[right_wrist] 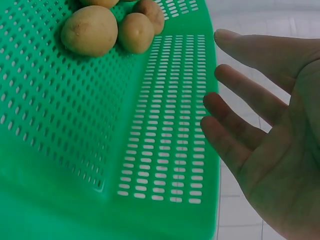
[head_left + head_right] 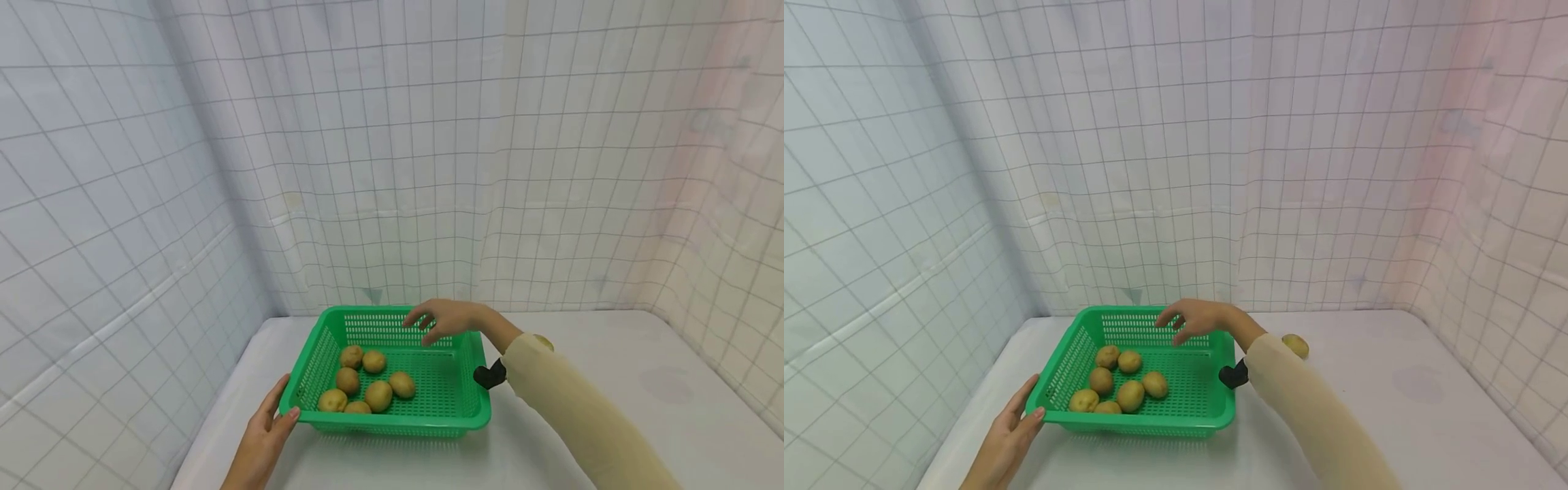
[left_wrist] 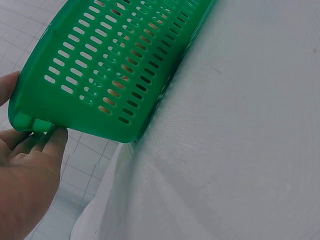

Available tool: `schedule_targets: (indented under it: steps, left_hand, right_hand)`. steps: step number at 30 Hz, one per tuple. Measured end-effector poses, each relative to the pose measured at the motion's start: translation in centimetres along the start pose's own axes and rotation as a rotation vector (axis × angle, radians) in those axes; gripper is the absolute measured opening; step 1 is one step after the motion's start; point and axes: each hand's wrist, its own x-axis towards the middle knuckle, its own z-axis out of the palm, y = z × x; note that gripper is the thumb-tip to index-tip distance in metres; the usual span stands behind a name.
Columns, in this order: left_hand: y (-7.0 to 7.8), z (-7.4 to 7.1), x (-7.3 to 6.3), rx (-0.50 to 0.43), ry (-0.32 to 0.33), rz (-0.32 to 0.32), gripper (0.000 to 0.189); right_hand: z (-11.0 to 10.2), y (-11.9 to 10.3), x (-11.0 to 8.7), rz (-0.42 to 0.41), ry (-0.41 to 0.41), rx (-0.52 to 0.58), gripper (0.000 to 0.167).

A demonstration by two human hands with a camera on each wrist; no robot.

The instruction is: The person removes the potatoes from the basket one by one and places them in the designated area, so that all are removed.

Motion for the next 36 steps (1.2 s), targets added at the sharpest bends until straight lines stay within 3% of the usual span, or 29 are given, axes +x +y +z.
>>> schedule_targets:
  steps: [11,20,28,31,36]
  left_hand:
    - [0.1,0.1,0.0,-0.015,0.007,-0.018,0.078]
    - [-0.2,0.0,0.2,-0.021,0.003,-0.002,0.078]
    - [-0.1,0.2,-0.1,-0.001,0.019,-0.031,0.079]
    - [0.0,0.3,-0.1,-0.002,0.021,-0.032,0.079]
    - [0.0,0.2,0.1,-0.003,0.020,-0.024,0.079]
  right_hand:
    - [2.6,-0.2,2.9,-0.025,-0.096,0.016,0.051]
    - [4.7,0.8,3.7,-0.014,-0.123,0.037,0.050]
    - [6.4,1.6,4.3,-0.005,-0.152,0.042,0.054]
    - [6.8,1.5,4.3,0.031,-0.168,0.012,0.053]
    - [7.1,1.8,4.5,0.071,-0.208,-0.145,0.049]
